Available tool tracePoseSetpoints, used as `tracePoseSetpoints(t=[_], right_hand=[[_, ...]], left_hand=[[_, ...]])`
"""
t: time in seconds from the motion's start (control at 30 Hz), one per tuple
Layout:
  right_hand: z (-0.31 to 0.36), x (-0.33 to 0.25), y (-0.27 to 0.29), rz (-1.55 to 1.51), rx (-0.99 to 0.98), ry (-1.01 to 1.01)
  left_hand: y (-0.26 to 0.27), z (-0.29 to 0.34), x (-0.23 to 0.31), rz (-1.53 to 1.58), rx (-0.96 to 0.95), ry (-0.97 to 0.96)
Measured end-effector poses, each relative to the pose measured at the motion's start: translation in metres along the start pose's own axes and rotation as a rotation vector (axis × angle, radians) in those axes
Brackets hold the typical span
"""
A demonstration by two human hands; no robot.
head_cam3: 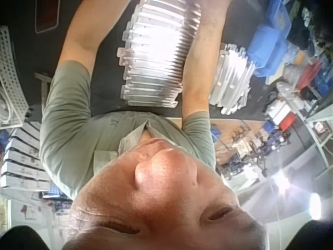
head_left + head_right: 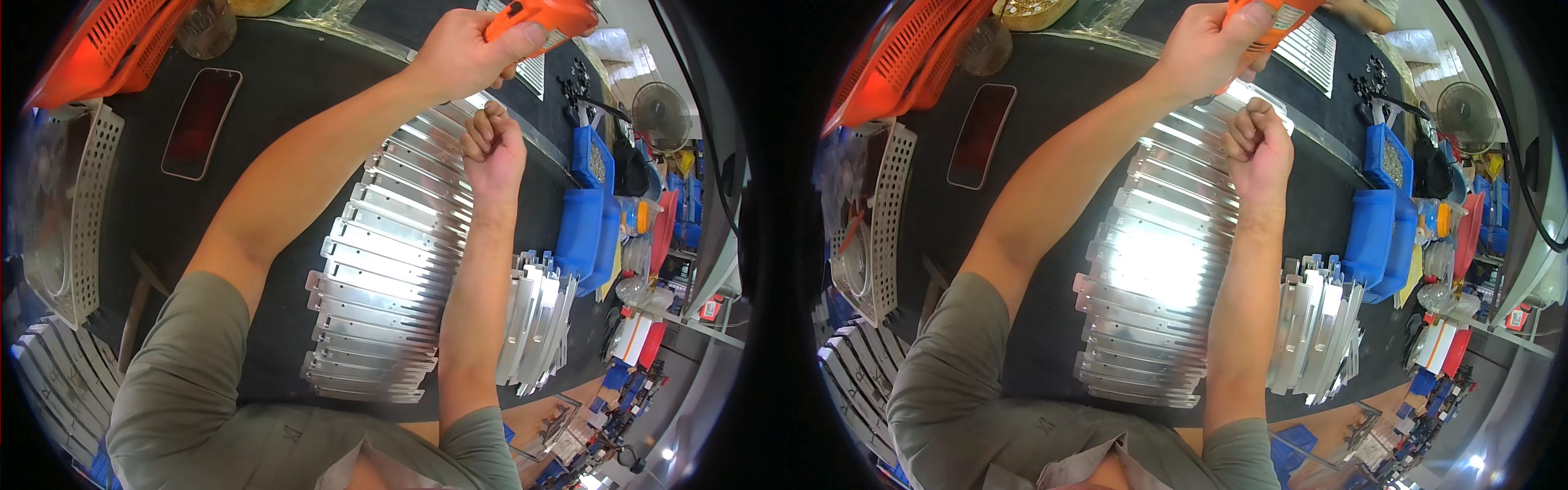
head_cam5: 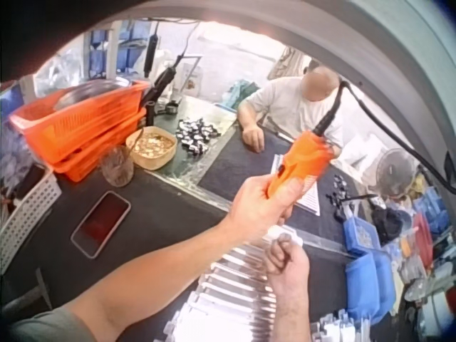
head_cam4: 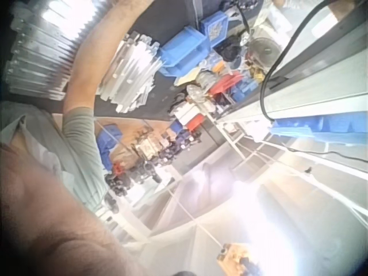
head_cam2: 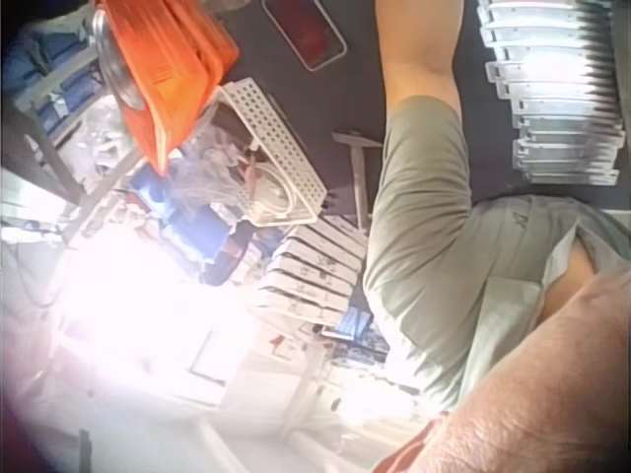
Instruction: Assembling small metal components onto metal strips using an electric screwdriver.
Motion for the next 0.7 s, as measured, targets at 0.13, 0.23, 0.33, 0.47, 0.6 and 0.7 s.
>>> tracePoseSetpoints(t=[0.13, 0.23, 0.33, 0.47, 0.6, 0.7], right_hand=[[-0.003, -0.003, 0.007, 0.112, 0.041, -0.018], [-0.001, 0.005, -0.007, 0.155, 0.177, -0.050], [0.007, 0.011, -0.018, 0.646, 0.104, -0.008], [0.003, 0.023, -0.031, 1.313, -0.108, 0.147], [-0.007, 0.041, -0.031, 1.552, -0.133, 0.385], [-0.009, 0.039, -0.030, 1.565, -0.140, 0.350]], left_hand=[[-0.007, 0.006, 0.018, 0.091, -0.033, -0.091], [-0.002, 0.004, 0.024, 0.152, -0.045, -0.142], [-0.009, 0.011, 0.034, 0.173, -0.057, -0.171], [-0.014, 0.011, 0.035, 0.177, -0.054, -0.153], [-0.005, 0.004, 0.028, 0.178, -0.069, -0.175], [-0.008, 0.005, 0.031, 0.157, -0.040, -0.179]])
Point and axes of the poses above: each hand's wrist, its own z-axis away from the middle knuckle, its own y-axis out of the back of the hand, x = y × z, the point moved 1 cm from there along -z, towards the middle knuckle, and after that the axes turned 12 degrees about y, right-handed, at the moved point
